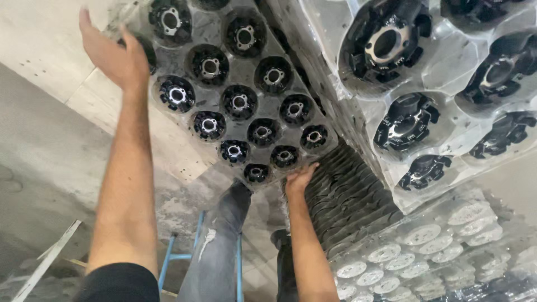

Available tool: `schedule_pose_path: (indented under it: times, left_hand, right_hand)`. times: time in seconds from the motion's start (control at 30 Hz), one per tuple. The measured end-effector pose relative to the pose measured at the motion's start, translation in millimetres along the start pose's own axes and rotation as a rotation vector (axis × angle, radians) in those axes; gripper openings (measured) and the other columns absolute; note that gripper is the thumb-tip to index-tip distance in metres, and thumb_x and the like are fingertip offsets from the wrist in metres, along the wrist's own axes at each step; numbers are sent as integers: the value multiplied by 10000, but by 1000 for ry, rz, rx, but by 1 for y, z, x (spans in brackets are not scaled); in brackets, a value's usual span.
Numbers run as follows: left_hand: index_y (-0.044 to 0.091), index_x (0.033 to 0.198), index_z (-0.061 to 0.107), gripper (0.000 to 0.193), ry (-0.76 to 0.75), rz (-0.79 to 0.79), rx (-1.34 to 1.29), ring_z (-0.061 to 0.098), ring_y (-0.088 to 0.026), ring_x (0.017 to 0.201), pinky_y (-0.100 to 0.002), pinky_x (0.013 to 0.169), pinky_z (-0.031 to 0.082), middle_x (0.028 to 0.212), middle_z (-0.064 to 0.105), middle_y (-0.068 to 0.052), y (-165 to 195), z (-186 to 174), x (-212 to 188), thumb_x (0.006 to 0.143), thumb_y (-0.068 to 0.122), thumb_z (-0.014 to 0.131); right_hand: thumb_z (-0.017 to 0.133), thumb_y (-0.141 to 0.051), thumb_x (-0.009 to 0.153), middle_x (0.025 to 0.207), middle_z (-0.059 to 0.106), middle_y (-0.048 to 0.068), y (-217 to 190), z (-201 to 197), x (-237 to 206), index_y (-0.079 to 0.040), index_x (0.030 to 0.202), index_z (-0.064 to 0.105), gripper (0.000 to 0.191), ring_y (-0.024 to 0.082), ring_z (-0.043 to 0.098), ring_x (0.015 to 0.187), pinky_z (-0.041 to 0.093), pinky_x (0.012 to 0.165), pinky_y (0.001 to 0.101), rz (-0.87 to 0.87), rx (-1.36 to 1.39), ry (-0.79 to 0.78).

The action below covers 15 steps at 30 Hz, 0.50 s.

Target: The person applies adhesive from a tube to small black components, rotating each part to reach the surfaces, and places the treated parts into a molded plastic tray. They move a chair aside, open the glue tube, and work through the parts one at a time.

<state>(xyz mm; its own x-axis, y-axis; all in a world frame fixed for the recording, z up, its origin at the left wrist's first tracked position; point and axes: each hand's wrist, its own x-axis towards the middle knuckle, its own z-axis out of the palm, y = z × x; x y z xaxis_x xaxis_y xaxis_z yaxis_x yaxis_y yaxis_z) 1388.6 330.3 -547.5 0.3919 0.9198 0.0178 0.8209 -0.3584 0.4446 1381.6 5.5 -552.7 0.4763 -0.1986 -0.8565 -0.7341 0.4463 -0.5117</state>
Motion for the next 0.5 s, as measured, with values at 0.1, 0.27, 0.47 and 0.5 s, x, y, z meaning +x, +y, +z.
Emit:
schedule_pose_path:
  times: [0.1, 0.27, 0.47, 0.5]
  left_hand:
    - [-24, 1543, 257, 880, -32, -732, -240, 404, -403, 1458, -445, 1210, 341, 1604, 349, -267, -6, -5, -47, 953, 468, 687]
    - [-59, 1488, 355, 967, -233, -1073, -837, 481, -318, 1377, -428, 1149, 346, 1528, 472, -233, 6, -11, -72, 824, 544, 716]
    - [-138, 1452, 370, 1004, -256, -921, -771, 516, -328, 1371, -388, 1167, 372, 1485, 514, -265, 22, -10, -45, 817, 543, 745]
    - [-133, 1460, 314, 1029, -273, -939, -786, 519, -327, 1370, -387, 1157, 380, 1484, 498, -264, 23, -10, -45, 812, 544, 740]
  right_hand:
    - [503, -642, 1035, 1529, 513, 38, 3, 6, -3, -72, 1551, 414, 774, 201, 527, 1346, 429, 1059, 307, -62, -134, 143]
    - [510, -549, 1030, 1284, 641, 88, 5, 16, 1, -32, 1406, 561, 641, 234, 608, 1094, 520, 875, 352, -44, -159, 124]
    - [529, -364, 1120, 1025, 602, 66, -5, 34, 17, -75, 1340, 603, 371, 203, 550, 843, 384, 692, 343, -30, -233, 6]
    - [536, -395, 1161, 923, 556, 60, -7, 36, 17, -110, 1351, 604, 349, 194, 481, 713, 291, 565, 348, 28, -307, 85]
